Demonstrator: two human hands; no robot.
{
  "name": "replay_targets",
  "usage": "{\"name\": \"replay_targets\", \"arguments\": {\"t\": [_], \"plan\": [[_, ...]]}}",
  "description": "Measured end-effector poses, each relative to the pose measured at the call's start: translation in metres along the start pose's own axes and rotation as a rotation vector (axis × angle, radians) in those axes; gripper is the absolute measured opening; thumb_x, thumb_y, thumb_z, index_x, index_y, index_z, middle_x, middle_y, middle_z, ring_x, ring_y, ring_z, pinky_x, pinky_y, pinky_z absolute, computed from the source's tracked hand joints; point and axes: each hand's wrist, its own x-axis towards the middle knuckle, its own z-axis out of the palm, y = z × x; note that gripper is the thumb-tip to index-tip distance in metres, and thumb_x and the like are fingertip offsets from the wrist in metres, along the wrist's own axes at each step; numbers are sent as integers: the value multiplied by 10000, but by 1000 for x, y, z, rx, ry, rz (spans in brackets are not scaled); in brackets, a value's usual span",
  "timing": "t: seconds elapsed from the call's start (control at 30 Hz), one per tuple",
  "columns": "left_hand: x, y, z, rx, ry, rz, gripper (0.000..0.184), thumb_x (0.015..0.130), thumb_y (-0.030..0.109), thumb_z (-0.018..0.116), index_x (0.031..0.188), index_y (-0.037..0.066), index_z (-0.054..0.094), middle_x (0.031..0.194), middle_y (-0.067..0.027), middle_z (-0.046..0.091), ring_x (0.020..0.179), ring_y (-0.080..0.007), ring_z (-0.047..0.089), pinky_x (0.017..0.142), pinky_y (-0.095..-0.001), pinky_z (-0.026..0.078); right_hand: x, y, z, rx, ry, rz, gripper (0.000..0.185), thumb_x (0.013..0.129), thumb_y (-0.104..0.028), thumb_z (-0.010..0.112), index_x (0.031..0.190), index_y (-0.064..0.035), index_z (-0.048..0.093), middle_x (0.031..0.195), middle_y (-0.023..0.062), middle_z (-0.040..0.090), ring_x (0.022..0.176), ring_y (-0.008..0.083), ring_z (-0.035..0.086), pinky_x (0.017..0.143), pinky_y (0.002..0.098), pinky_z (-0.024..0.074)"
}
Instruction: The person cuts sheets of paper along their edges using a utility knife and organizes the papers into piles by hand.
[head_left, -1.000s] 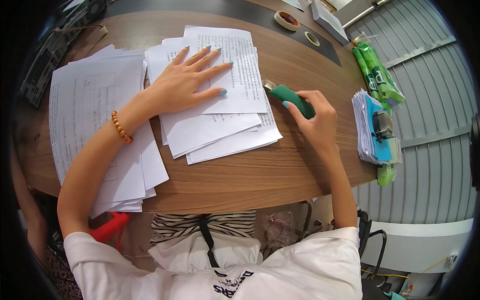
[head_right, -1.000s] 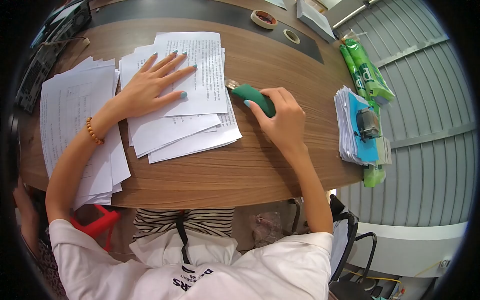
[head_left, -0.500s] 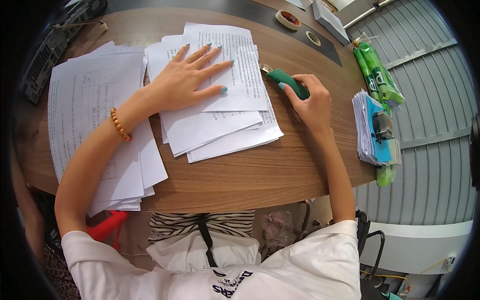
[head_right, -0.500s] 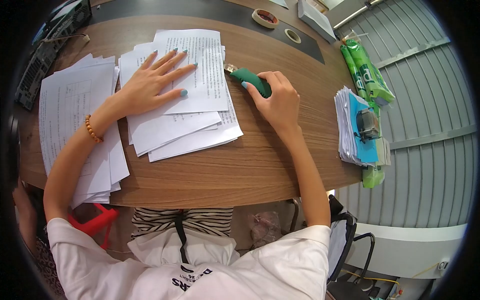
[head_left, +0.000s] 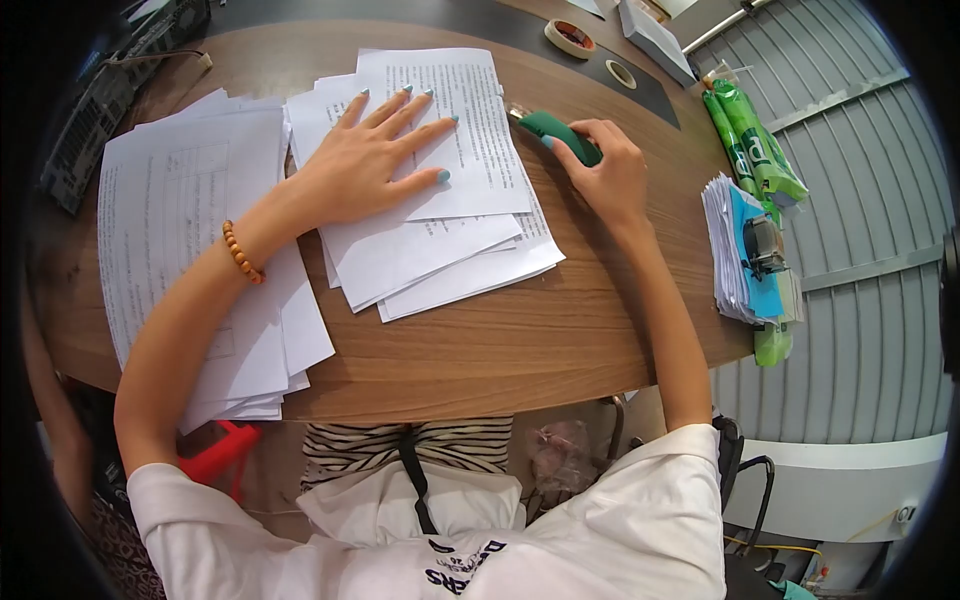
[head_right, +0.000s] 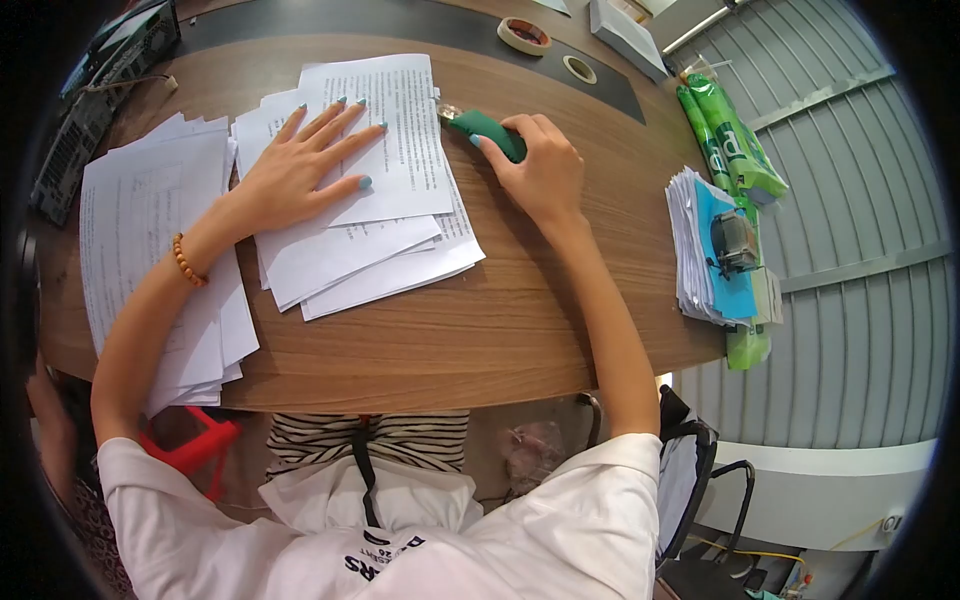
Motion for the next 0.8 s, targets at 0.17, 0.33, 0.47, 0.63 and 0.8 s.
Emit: {"name": "replay_targets", "arguments": {"t": [0.17, 0.33, 0.47, 0.63, 0.8], "plan": [[-1, 0, 1, 0, 19, 6, 551, 919, 503, 319, 1389, 217, 355, 1443, -138, 308, 1357, -283, 236, 1106, -504, 124, -12, -2, -6, -35, -14, 39, 287, 755, -318, 700, 869, -60, 651, 825, 72, 639, 700, 238, 636, 588, 350, 511], [0, 0, 0, -4, 3, 21, 546, 919, 498, 323, 1389, 220, 355, 1440, -137, 313, 1354, -285, 241, 1105, -506, 129, -2, -10, 10, -25, 10, 31, 284, 758, -314, 698, 877, -61, 649, 838, 69, 639, 708, 232, 636, 589, 347, 513], [-2, 0, 0, -9, 24, 17, 543, 916, 495, 330, 1389, 229, 355, 1441, -136, 313, 1354, -287, 242, 1104, -508, 133, -3, -6, 5, -21, 1, 10, 278, 759, -305, 697, 881, -60, 647, 838, 71, 636, 714, 224, 636, 588, 349, 515], [-2, 0, 0, -32, 28, 34, 541, 913, 491, 339, 1387, 231, 358, 1439, -138, 316, 1353, -290, 243, 1104, -506, 132, -9, 14, 2, -20, 42, -4, 274, 761, -301, 696, 881, -60, 646, 835, 68, 634, 713, 225, 634, 582, 348, 509], [-2, 1, -1, -28, 45, 51, 544, 911, 496, 345, 1381, 222, 368, 1436, -142, 319, 1351, -297, 244, 1105, -507, 123, -8, 21, -2, -75, 49, 42, 262, 761, -300, 696, 871, -68, 643, 840, 61, 636, 712, 234, 634, 585, 345, 506]]}}
